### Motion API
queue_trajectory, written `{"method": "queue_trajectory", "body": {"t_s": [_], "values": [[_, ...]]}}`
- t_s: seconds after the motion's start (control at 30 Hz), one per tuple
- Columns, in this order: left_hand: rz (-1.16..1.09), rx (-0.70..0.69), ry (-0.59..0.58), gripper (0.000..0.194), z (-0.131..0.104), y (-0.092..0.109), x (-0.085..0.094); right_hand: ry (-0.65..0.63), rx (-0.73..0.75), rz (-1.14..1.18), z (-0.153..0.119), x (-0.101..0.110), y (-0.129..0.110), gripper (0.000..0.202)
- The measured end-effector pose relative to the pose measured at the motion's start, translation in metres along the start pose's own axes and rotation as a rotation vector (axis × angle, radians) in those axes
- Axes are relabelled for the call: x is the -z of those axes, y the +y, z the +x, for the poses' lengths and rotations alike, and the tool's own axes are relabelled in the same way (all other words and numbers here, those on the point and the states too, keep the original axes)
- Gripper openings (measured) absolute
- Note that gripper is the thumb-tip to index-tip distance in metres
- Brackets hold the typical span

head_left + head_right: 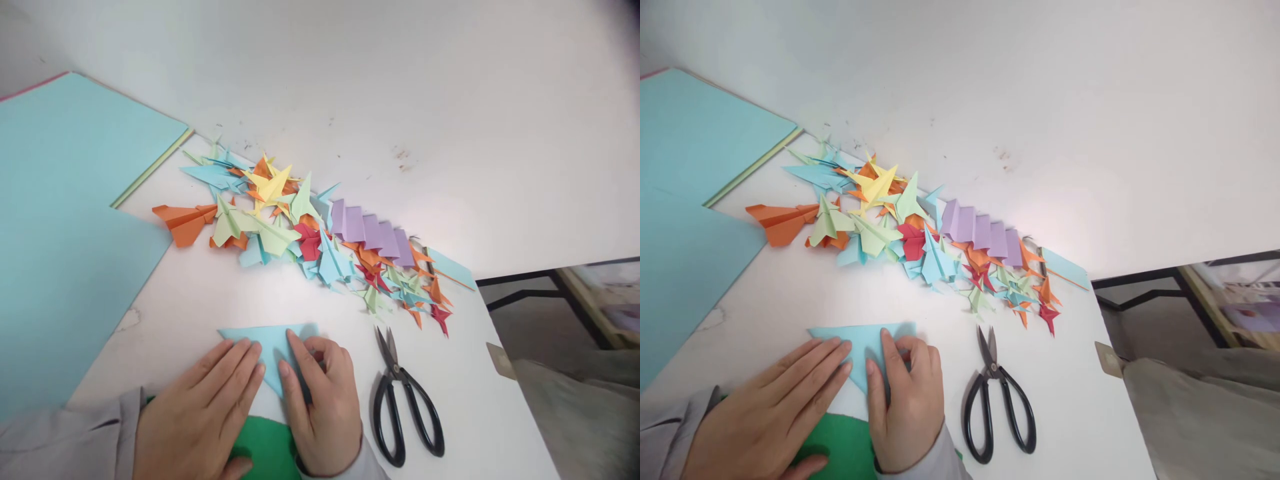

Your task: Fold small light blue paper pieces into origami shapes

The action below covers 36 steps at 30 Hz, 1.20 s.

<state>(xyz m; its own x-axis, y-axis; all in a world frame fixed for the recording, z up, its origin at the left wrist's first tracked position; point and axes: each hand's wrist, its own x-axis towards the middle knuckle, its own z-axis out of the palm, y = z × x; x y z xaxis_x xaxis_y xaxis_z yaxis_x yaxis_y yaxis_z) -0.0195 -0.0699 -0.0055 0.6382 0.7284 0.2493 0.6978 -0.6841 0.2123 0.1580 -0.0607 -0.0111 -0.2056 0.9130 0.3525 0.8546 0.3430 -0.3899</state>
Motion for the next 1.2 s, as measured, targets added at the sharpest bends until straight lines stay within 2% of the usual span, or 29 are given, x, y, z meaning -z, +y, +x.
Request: {"method": "queue_trajectory", "body": {"t_s": [0.67, 1.2], "values": [[-0.007, -0.012, -0.040, 0.053, -0.002, -0.002, 0.001, 0.044, -0.014, 0.018, 0.001, 0.000, -0.001, 0.031], [0.031, 0.145, -0.099, 0.061, -0.007, 0.009, 0.003, 0.010, 0.028, 0.035, -0.001, -0.001, 0.003, 0.032]]}}
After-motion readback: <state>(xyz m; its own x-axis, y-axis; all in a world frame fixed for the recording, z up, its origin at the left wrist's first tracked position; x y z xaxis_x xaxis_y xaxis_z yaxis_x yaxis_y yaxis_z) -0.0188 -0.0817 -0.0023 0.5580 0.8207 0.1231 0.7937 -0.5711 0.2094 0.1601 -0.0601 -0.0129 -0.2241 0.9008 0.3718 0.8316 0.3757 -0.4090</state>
